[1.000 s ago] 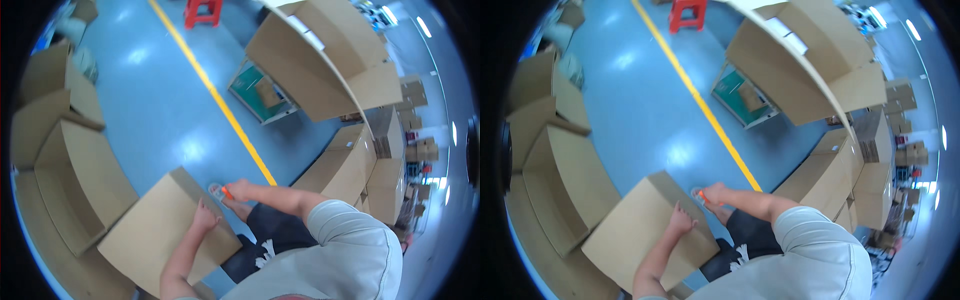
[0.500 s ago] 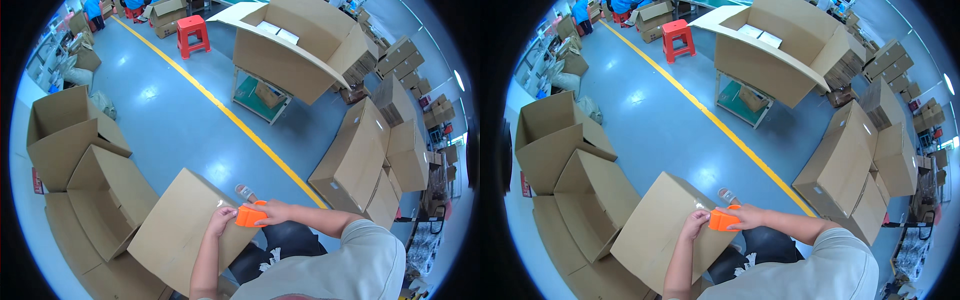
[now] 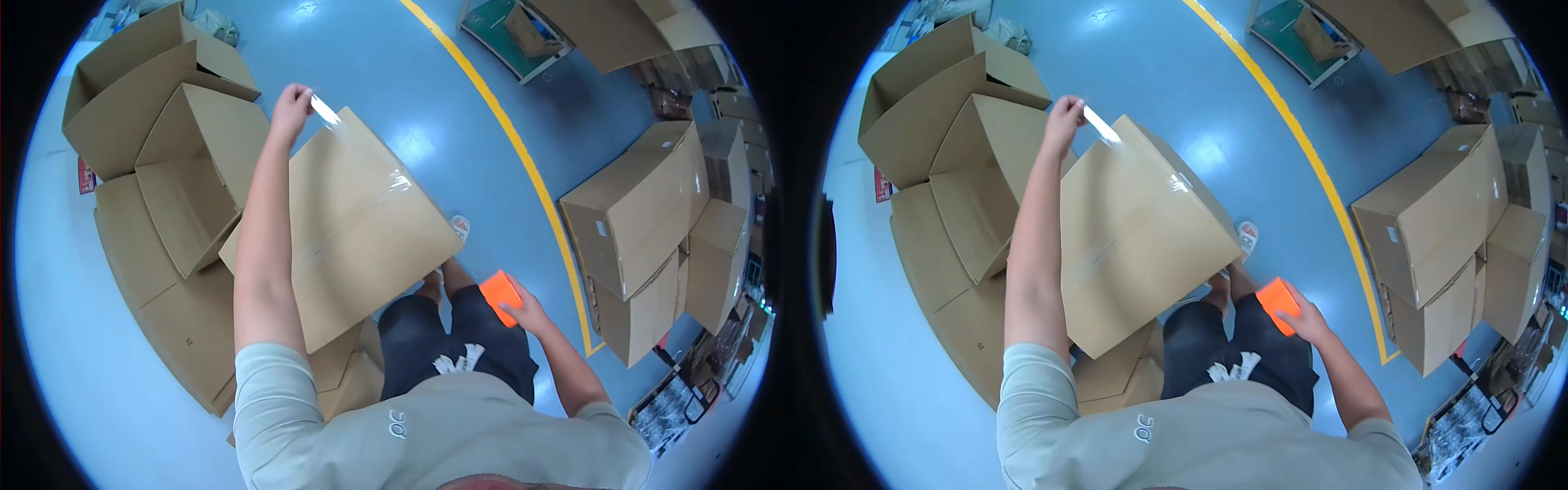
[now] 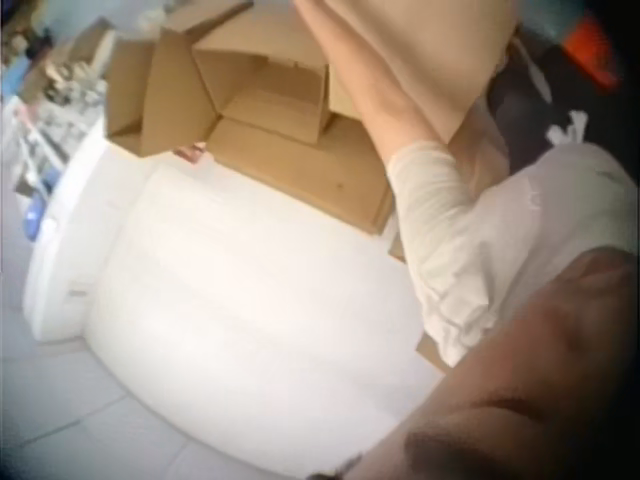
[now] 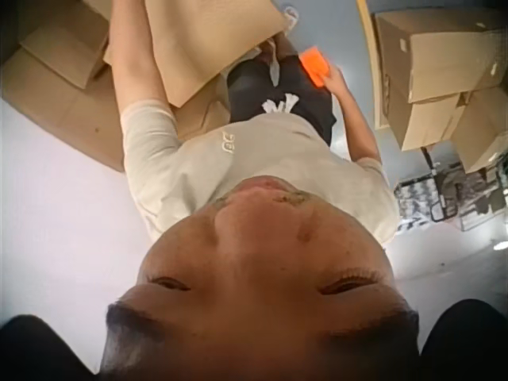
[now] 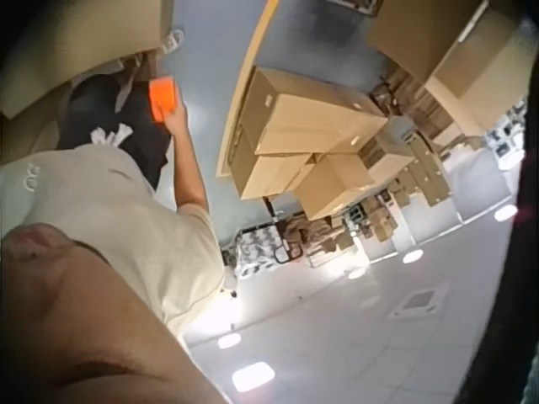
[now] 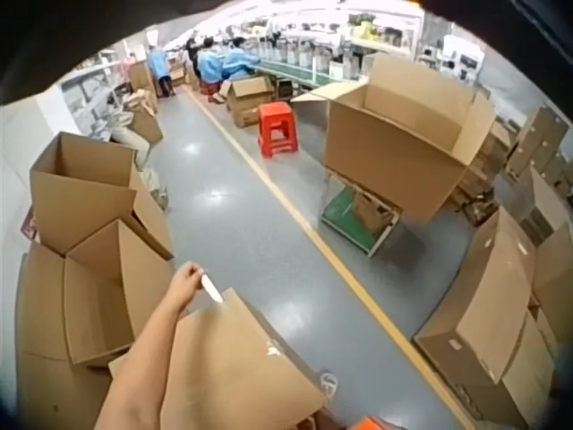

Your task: The person tapes a cardboard box using a tape dispenser, packs items into small boxes and closes them, and places the small boxes into the cardboard box.

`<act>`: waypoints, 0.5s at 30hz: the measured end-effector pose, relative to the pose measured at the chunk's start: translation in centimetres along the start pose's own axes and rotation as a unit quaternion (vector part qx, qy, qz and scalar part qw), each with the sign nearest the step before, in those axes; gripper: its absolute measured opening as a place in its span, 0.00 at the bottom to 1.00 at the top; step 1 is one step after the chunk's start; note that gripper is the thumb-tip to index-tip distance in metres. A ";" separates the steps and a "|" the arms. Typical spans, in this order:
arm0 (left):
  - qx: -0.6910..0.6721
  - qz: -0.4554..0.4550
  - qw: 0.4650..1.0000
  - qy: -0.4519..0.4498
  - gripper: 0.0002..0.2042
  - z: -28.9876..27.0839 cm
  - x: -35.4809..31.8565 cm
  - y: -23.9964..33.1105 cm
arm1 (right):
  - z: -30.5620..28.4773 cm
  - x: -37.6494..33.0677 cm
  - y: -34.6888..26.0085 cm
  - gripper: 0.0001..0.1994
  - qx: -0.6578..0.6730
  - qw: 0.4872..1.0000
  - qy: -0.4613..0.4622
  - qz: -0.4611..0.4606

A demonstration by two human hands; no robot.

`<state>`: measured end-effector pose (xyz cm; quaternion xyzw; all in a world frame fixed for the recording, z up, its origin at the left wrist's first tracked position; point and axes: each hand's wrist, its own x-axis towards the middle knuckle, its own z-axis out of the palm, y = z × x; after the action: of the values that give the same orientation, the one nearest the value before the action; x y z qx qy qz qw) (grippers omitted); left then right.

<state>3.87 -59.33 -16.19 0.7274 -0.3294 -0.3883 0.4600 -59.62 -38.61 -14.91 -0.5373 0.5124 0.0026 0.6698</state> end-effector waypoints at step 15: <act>0.298 -0.085 0.948 -0.075 0.11 6.5 13.7 -17.3 | 1.7 8.3 2.2 0.37 -0.053 0.992 0.061 0.097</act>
<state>6.96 -67.22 -37.58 0.8253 -0.4007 -0.3637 0.1616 -55.69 -40.99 -22.36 -0.5185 0.6016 0.0618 0.6045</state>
